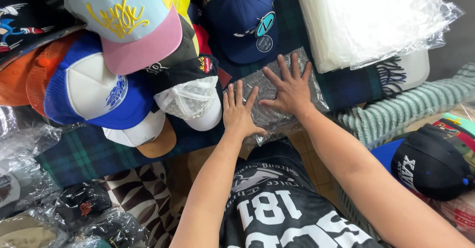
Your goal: Unbagging, inspecting, and re-packaging various baseball caps in a storage area.
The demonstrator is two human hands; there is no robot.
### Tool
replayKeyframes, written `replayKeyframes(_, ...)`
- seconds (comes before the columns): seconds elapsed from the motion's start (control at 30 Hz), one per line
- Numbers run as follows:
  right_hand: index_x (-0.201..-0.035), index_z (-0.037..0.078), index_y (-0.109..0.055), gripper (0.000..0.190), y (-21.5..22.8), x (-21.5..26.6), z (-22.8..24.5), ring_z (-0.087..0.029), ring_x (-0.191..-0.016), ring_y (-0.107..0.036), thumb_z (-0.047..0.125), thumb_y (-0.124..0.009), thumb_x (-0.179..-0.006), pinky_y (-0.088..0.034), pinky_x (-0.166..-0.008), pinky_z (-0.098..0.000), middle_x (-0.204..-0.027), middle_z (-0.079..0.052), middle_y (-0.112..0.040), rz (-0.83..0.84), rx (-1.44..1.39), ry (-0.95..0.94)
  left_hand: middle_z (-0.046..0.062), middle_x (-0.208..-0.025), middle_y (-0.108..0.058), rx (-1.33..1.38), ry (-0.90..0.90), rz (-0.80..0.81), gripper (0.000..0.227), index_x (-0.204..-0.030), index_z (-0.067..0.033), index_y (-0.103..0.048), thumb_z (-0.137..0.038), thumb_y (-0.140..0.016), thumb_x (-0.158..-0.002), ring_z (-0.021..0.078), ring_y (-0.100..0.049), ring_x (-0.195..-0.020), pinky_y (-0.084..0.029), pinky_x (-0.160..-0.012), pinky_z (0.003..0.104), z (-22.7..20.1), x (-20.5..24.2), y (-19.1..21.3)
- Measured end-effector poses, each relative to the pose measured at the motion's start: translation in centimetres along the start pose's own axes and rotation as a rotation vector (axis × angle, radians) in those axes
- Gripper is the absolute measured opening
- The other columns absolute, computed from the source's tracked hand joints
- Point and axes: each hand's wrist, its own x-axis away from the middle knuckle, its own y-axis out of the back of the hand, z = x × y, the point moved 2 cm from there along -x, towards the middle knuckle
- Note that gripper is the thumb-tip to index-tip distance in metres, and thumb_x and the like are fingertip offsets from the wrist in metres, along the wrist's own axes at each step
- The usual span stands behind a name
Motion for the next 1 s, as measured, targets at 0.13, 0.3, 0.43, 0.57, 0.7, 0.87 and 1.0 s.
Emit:
replayKeyframes(0.13,-0.161,0.043,-0.033,0.112,0.4,-0.6,-0.1,-0.049,-0.157,-0.006,0.099,-0.047,-0.065,-0.016,-0.111,-0.0831,-0.173,-0.012,-0.021,0.072,0.014,-0.025,0.022,-0.17,0.018,-0.014,0.017,0.023,0.154,-0.166,-0.0331,0.007,-0.08,-0.085,-0.051,0.0477,0.015,-0.156,0.009,-0.126,0.057,-0.2,-0.3,0.6)
replayKeyframes(0.3,-0.163,0.041,-0.027,0.115,0.2,0.0,-1.0,-0.045,-0.158,0.003,0.102,-0.042,-0.067,-0.008,-0.116,-0.0798,-0.175,-0.01,-0.01,0.182,-0.022,-0.056,0.022,-0.17,0.02,-0.025,0.028,0.042,0.154,-0.166,-0.0317,0.008,-0.08,-0.084,-0.053,0.048,0.018,-0.155,0.012,-0.125,0.057,-0.3,-0.7,-0.4)
replayKeyframes(0.43,-0.157,0.021,-0.044,0.094,0.7,4.8,-2.7,-0.046,-0.153,-0.026,0.078,-0.057,-0.084,-0.019,-0.114,-0.0752,-0.165,-0.026,-0.03,-0.125,-0.101,0.039,0.022,-0.169,0.024,-0.006,0.024,0.04,0.159,-0.165,-0.0312,0.011,-0.08,-0.085,-0.049,0.0486,0.021,-0.154,0.014,-0.124,0.058,0.0,-0.8,-0.9)
replayKeyframes(0.57,-0.164,0.023,-0.035,0.083,-2.0,11.3,-5.2,-0.052,-0.156,-0.013,0.07,-0.044,-0.096,-0.007,-0.11,-0.0831,-0.168,-0.03,-0.024,-0.1,-0.049,-0.203,0.023,-0.168,0.024,0.023,0.01,0.047,0.159,-0.166,-0.0288,0.01,-0.08,-0.085,-0.05,0.0491,0.022,-0.153,0.016,-0.124,0.058,0.0,-0.4,-0.4)
replayKeyframes(0.7,-0.165,0.028,-0.029,0.088,-3.5,11.5,-5.9,-0.046,-0.159,-0.005,0.075,-0.042,-0.093,-0.004,-0.116,-0.0786,-0.172,-0.025,-0.015,-0.037,-0.071,-0.266,0.025,-0.168,0.025,-0.005,0.006,0.076,0.159,-0.166,-0.028,0.012,-0.081,-0.084,-0.051,0.0489,0.022,-0.153,0.016,-0.123,0.059,-0.5,-0.3,0.8)
replayKeyframes(0.87,-0.163,0.016,-0.034,0.121,1.7,10.4,-4.5,-0.046,-0.124,-0.057,0.049,-0.094,-0.063,-0.052,-0.093,-0.0586,-0.145,-0.024,-0.045,-0.078,-0.273,-0.616,0.014,-0.133,-0.05,0.066,-0.001,-0.254,0.089,-0.132,-0.0108,-0.058,-0.078,-0.068,-0.075,0.0324,-0.041,-0.131,-0.029,-0.112,0.061,-0.4,-3.2,1.8)
replayKeyframes(1.0,-0.162,0.012,-0.03,0.119,-2.0,10.9,-7.0,-0.046,-0.122,-0.063,0.025,-0.097,-0.063,-0.051,-0.1,-0.0573,-0.131,-0.027,-0.059,0.06,-0.518,-0.838,0.024,-0.168,-0.017,0.242,-0.056,-0.276,0.104,-0.166,-0.0121,-0.007,-0.033,-0.076,-0.091,0.0462,-0.042,-0.14,-0.039,-0.11,0.059,0.1,-3.3,3.6)
